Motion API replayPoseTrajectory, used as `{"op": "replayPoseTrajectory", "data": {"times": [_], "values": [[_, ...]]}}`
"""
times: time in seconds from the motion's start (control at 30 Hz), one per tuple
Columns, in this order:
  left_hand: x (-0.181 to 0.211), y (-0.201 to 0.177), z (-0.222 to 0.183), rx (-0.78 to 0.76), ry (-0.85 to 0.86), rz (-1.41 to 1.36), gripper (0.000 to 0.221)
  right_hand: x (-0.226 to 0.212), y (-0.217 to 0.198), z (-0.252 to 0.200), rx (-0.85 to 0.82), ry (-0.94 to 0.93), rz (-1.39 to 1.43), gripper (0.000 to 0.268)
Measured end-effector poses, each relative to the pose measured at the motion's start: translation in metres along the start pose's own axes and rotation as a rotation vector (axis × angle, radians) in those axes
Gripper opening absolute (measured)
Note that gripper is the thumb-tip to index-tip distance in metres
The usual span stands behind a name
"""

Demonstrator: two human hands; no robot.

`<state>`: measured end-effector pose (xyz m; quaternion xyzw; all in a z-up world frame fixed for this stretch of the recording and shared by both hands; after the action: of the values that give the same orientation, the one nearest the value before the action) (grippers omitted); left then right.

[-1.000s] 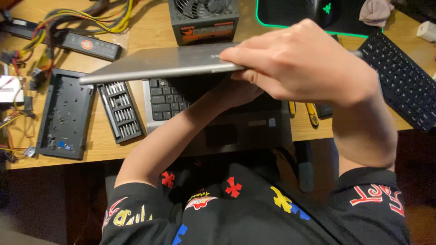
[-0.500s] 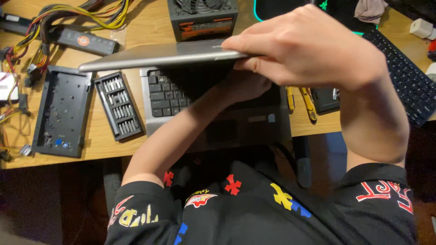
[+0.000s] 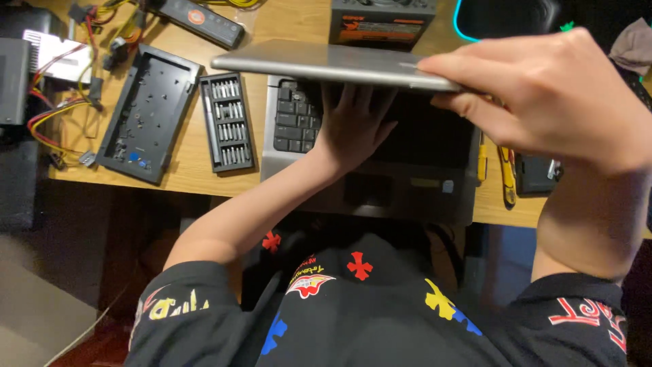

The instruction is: Repairing a laptop by removing internal components like memory modules.

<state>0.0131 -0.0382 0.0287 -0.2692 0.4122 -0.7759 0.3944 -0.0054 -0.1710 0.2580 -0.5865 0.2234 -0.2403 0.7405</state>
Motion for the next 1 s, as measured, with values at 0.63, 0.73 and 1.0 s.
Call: {"op": "replayPoseTrajectory", "data": {"times": [0.63,0.73,1.0], "values": [[-0.05,-0.027,-0.022,0.098,-0.077,0.181,0.046,-0.016,0.003,-0.007,0.052,-0.079,-0.058,0.037],[-0.059,-0.046,-0.021,0.073,-0.053,-0.084,0.046,-0.014,0.002,-0.007,0.057,-0.068,-0.065,0.037],[-0.123,-0.058,-0.037,0.057,-0.234,-0.508,0.019,-0.009,0.009,-0.009,0.008,-0.039,-0.089,0.04]]}}
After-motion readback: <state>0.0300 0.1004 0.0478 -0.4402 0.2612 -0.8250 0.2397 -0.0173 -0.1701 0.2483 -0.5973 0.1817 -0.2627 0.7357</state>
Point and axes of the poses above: each hand's wrist, its own z-axis towards the middle knuckle, its own y-axis out of the palm, x = y × z, the point moved 5 cm from there along z, towards the middle knuckle, and after that the axes turned 4 degrees about y, right-handed, at the moved point
